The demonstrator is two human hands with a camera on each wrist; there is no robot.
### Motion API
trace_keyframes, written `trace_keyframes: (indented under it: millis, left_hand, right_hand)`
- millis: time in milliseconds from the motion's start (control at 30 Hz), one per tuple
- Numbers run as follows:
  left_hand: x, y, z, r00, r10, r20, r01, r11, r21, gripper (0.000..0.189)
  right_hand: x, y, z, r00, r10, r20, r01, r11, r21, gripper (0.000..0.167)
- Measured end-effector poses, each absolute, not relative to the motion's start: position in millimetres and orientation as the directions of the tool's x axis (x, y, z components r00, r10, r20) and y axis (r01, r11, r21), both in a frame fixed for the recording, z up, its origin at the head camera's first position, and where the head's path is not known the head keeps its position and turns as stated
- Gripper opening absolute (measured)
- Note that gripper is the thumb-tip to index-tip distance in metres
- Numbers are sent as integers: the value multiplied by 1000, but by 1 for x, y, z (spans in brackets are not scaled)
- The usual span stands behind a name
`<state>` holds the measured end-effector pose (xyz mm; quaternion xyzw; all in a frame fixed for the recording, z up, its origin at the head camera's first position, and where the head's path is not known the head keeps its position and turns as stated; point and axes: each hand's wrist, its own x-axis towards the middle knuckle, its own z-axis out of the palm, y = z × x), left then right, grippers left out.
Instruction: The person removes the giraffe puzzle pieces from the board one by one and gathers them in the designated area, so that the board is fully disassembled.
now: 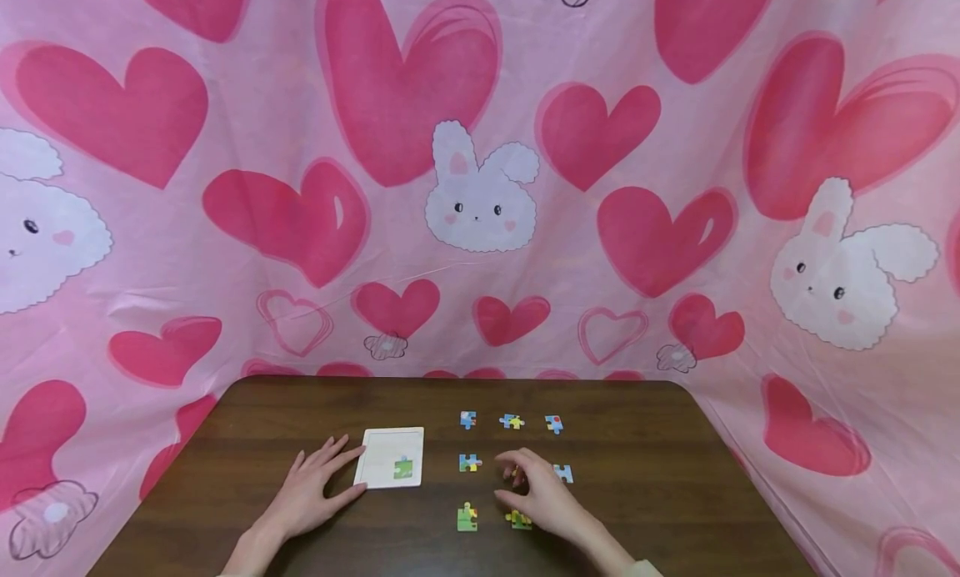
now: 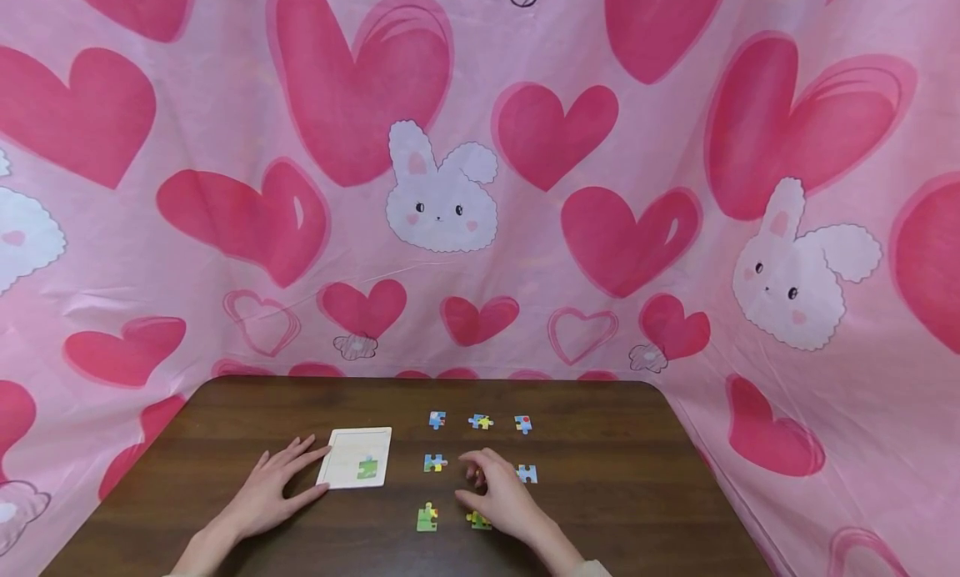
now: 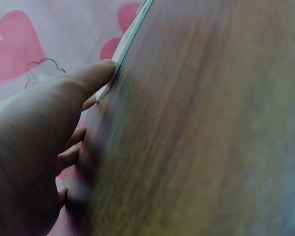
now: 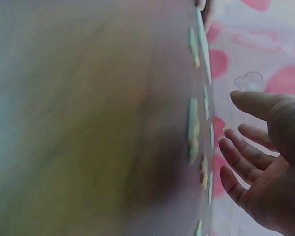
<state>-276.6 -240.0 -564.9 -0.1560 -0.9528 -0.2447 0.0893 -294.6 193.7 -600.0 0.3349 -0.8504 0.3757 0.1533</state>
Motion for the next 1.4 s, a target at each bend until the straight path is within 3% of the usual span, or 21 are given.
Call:
trace_keyframes:
  millis: [233, 400, 533, 733, 900, 1000, 1200, 1400]
  left_hand:
    - [-275, -239, -564, -930, 252, 266, 351, 823, 446, 63]
    - [-275, -239, -564, -931, 246, 270, 348, 821, 452, 62]
    - [-275, -239, -564, -933, 246, 263, 345, 820, 457, 61]
    - [-274, -239, -565, -931, 242, 274, 346, 823, 451, 61]
    - [-275, -238, -565, -930, 241, 276, 346, 825, 446, 61]
    - [-275, -238, -564, -933, 241, 268, 342, 828, 445, 61]
    - [-276, -239, -564, -932, 243, 270, 344, 829, 441, 60]
    - [-275, -239, -565, -930, 248, 270, 349, 828, 440, 60]
  right_hand:
    - [-277, 153, -535, -781, -483, 396, -617, 498, -609, 43]
    - [-278, 126, -521, -815, -463, 348, -574, 564, -594, 44]
    - [-286, 111, -526, -786, -462, 412, -619, 586, -523, 46]
    - [-296, 90, -528, -818, -454, 352, -574, 615, -540, 53]
    - [-334, 77, -581, -782, -474, 405, -622, 631, -464, 56]
    - [-352, 66, -604, -793, -476, 379, -606, 674, -423, 60]
    - [-346, 48, -595, -795, -475, 377, -599, 710, -370, 61]
    - [-338, 41, -580, -805, -486, 341, -593, 680, -431, 64]
